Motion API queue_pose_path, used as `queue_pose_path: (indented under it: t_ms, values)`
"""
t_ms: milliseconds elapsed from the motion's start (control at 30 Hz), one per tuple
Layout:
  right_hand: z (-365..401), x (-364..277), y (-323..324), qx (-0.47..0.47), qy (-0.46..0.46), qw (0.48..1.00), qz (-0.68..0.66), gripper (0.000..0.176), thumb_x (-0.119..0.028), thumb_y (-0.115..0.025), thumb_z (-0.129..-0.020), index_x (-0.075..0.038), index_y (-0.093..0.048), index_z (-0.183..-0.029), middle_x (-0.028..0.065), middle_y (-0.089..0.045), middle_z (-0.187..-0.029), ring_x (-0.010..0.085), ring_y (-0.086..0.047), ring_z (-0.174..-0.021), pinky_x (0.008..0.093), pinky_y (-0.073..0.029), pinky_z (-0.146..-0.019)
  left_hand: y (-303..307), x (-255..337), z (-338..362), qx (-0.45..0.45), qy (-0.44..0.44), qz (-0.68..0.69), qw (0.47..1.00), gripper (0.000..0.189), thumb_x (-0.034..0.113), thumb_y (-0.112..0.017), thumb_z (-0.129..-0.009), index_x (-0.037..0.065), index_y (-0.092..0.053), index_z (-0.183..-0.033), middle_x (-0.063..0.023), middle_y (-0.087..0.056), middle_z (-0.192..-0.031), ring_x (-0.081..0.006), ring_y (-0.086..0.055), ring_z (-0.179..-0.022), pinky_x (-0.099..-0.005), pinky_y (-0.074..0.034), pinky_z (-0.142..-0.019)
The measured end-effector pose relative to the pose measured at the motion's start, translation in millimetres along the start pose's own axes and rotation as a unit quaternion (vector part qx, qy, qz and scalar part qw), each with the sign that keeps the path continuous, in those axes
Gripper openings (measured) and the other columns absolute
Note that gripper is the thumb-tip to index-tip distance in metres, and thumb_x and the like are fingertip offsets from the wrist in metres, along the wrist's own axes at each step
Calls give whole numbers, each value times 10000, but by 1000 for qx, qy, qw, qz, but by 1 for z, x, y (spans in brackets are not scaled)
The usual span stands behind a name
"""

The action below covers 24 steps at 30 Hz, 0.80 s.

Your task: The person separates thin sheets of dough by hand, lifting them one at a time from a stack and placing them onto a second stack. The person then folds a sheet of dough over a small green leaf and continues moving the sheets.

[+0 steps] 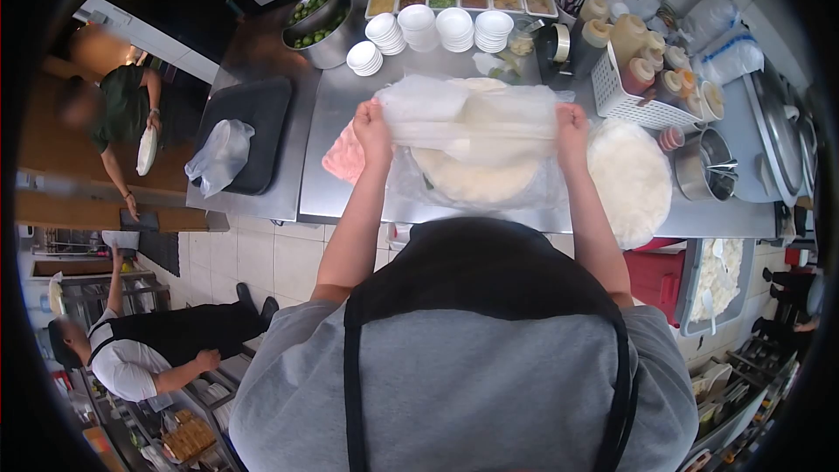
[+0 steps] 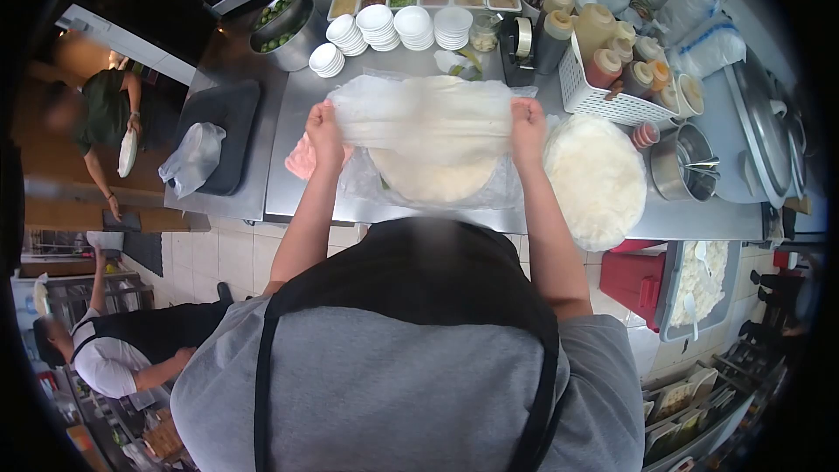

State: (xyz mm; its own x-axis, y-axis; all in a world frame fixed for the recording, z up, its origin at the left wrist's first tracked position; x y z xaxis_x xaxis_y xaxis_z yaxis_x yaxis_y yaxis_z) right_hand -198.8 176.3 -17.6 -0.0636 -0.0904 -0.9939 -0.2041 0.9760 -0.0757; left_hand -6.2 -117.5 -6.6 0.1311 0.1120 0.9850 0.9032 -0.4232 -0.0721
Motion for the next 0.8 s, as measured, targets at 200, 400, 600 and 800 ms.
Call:
queue_pose_path:
  t_ms: [200,400,600,800]
  values:
    - [-28,11,47,89,24,995,-46,95,-127,-545,-830,-33,-557,-832,18,-564,-805,85,-488,-749,220,-396,-699,37,-13,-18,93,47,47,993,204,165,-481,-882,58,-515,-713,27,-489,-668,-60,-412,-613,-215,-353,-555]
    - [-46,-1,99,104,-42,989,-97,98,-139,-562,-828,-41,-558,-829,6,-562,-800,77,-487,-729,220,-401,-690,83,-17,-33,136,81,77,984,204,202,-492,-878,53,-524,-741,17,-501,-677,-74,-440,-618,-227,-384,-558]
    - [-33,-9,73,0,-90,996,-14,169,-160,-584,-809,-18,-557,-897,19,-575,-811,88,-522,-719,228,-430,-661,-3,37,5,-141,111,-51,982,121,159,-551,-841,46,-559,-880,-6,-559,-780,-81,-519,-690,-235,-436,-613]
    - [-35,-87,81,-20,-186,955,-230,281,-205,-550,-829,-5,-544,-1027,79,-601,-926,179,-579,-847,311,-468,-751,-72,123,28,-312,210,294,879,243,73,-466,-854,-18,-487,-1079,-93,-576,-984,-150,-571,-877,-268,-474,-754]
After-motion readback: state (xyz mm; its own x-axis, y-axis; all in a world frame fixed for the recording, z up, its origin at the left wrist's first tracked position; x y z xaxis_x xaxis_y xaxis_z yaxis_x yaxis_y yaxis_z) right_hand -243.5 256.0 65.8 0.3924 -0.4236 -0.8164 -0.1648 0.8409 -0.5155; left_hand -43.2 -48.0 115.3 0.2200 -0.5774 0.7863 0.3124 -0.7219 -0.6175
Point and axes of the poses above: each hand's wrist, its own z-axis away from the middle knuckle, its own y-axis out of the back of the hand, x = y × z, the point moved 3 cm from there along -z, towards the middle knuckle
